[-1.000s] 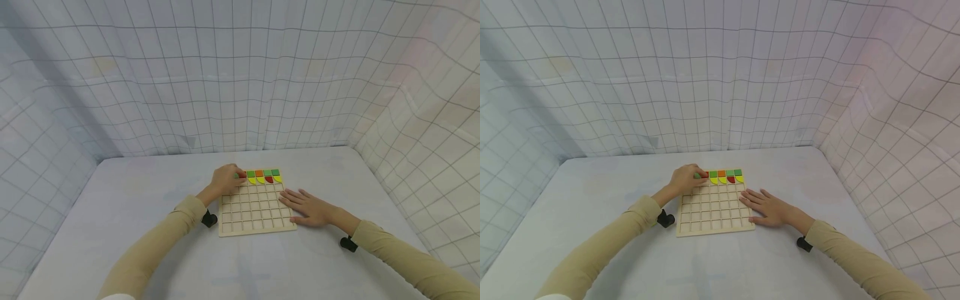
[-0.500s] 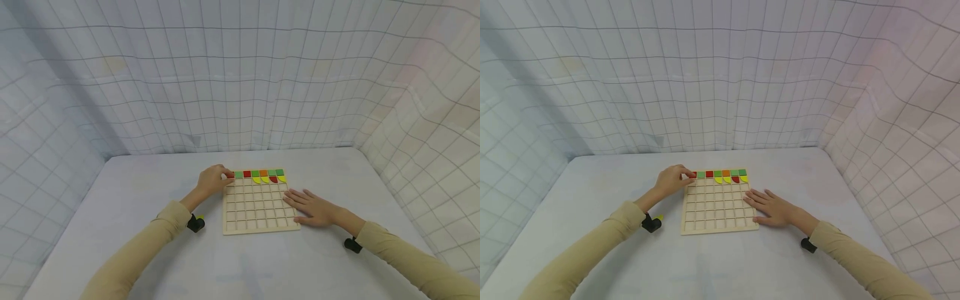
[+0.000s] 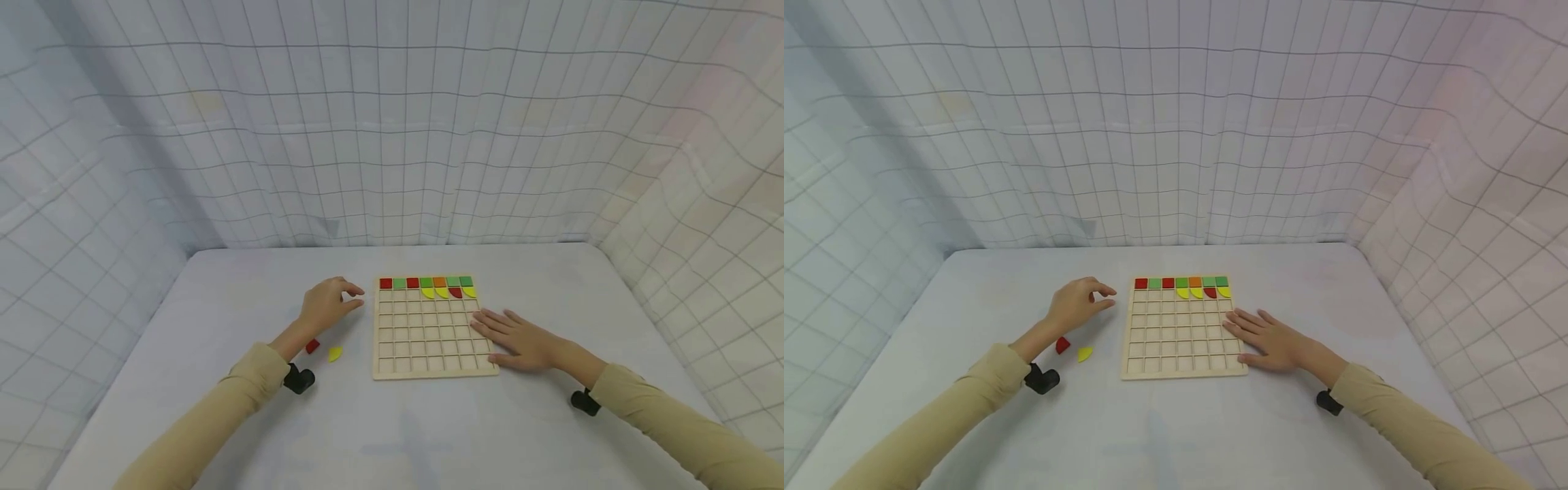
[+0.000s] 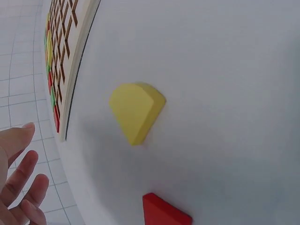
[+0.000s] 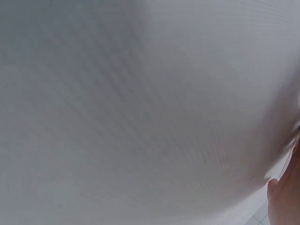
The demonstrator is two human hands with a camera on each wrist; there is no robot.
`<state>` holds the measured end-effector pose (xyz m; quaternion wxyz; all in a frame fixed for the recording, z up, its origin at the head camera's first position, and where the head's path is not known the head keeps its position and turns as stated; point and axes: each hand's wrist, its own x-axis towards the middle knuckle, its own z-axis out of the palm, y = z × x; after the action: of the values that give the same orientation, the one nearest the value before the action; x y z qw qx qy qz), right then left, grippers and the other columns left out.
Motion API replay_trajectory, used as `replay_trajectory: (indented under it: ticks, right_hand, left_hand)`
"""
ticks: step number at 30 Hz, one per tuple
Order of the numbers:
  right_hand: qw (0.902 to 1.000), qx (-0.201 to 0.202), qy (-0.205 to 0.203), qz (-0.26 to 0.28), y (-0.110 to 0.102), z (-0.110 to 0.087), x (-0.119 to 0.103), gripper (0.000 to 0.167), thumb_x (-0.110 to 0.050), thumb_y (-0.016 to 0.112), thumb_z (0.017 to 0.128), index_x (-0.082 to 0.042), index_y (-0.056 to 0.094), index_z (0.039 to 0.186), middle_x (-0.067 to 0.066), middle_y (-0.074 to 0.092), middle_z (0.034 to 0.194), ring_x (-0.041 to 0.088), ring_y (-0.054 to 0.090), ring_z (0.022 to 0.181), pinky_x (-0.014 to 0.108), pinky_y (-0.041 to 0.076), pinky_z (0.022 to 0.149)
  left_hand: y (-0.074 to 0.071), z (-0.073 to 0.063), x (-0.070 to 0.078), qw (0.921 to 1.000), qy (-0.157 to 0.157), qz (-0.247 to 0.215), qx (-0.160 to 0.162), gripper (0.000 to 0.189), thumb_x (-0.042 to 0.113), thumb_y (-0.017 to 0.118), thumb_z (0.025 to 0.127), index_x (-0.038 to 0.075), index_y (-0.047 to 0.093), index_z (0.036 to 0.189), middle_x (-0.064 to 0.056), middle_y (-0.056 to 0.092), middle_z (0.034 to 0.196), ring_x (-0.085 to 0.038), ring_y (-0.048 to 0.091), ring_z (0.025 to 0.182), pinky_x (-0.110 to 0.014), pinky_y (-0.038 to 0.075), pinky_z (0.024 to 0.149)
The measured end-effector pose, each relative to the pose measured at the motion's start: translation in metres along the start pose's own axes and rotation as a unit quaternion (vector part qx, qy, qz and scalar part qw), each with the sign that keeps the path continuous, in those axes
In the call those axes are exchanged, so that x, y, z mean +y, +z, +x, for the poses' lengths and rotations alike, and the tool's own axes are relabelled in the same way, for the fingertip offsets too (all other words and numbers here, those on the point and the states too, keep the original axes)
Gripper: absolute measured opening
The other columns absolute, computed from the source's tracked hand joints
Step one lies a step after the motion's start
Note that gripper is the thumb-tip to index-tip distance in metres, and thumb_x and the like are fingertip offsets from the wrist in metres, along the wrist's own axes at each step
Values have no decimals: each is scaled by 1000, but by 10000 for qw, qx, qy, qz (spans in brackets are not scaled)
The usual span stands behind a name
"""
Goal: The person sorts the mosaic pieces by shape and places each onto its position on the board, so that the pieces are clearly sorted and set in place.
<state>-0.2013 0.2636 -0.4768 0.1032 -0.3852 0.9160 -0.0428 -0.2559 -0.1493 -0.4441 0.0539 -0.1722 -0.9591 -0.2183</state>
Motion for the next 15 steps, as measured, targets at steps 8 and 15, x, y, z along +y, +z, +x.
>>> replay_trajectory:
  ticks: [8,15]
  right_hand:
    - [9999,-61,108,60,-2,-1,-3,72,-54,38,99,-19,13,156,2,9,163,26,10,150,59,12,116]
    - [9999,11,83,127,-4,-2,-5,71,-51,41,99,-17,16,155,4,12,163,28,12,150,60,13,116]
  left_hand:
    - [-12,-22,-17,9999,-82,-76,7,22,27,75,83,16,76,102,-1,71,95,-12,52,67,-23,40,51]
    - [-20,-41,-33,9997,-142,-206,-33,23,25,75,83,16,76,104,-2,73,97,-19,60,85,-28,47,60]
